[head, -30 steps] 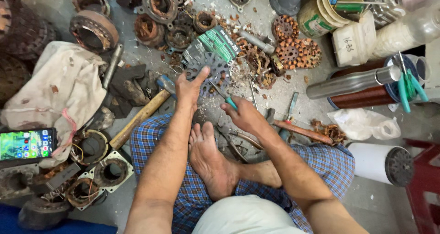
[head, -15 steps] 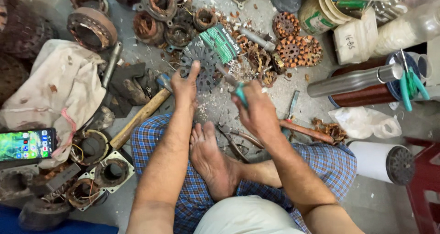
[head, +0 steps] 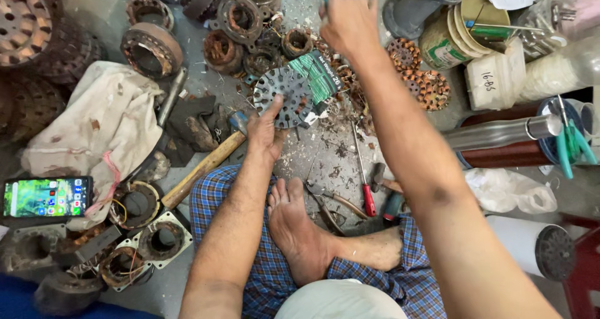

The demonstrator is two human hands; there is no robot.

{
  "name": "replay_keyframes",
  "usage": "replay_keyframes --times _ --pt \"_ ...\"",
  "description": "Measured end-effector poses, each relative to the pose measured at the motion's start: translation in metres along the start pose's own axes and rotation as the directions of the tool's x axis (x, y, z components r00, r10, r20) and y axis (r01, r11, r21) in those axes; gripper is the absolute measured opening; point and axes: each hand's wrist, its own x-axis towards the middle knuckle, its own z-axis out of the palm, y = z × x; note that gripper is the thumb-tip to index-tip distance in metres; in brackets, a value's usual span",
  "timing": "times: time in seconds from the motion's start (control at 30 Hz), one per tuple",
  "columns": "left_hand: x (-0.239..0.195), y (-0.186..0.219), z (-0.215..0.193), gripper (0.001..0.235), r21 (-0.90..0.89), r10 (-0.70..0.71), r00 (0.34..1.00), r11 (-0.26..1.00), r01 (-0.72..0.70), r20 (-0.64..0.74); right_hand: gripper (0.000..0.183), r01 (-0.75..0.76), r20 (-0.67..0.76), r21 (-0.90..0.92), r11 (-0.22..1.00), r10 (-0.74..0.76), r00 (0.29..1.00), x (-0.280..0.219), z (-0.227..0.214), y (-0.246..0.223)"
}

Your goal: The person is repairing a fan motor stator by winding copper coils into its slots and using pliers and a screwdriver to adjust and secure the wires.

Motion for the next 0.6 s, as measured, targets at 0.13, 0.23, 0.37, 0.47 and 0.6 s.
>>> replay_keyframes --times 0.13,0.23,0.37,0.47,0.6 --pt "-0.002 -0.002 0.001 0.078 -0.024 0.109 0.989 0.994 -0.107 0.097 0.037 -0.429 0.425 0.51 0.746 0.215 0.879 -0.102 -0.029 -0.016" --pt "-0.002 -0.003 0.0 0.072 -0.02 0.14 0.985 0.99 -0.139 0.103 0.046 -0.544 0.556 0.648 0.534 0.156 0.816 -0.171 -0.06 -0.043" --pt "-0.005 -0.004 0.001 0.064 -0.013 0.197 0.97 0.98 -0.197 0.14 0.041 -0.769 0.772 0.374 0.519 0.285 0.568 -0.22 -0.076 -0.068" --pt "-0.008 -0.003 0.0 0.061 0.076 0.164 0.981 0.982 -0.172 0.101 0.042 -0.788 0.784 0.326 0.522 0.317 0.534 -0.231 -0.067 -0.074" --pt "-0.011 -0.005 -0.002 0.054 0.109 0.228 0.945 0.96 -0.258 0.236 0.042 -0.732 0.695 0.422 0.534 0.328 0.64 -0.237 -0.049 -0.08"
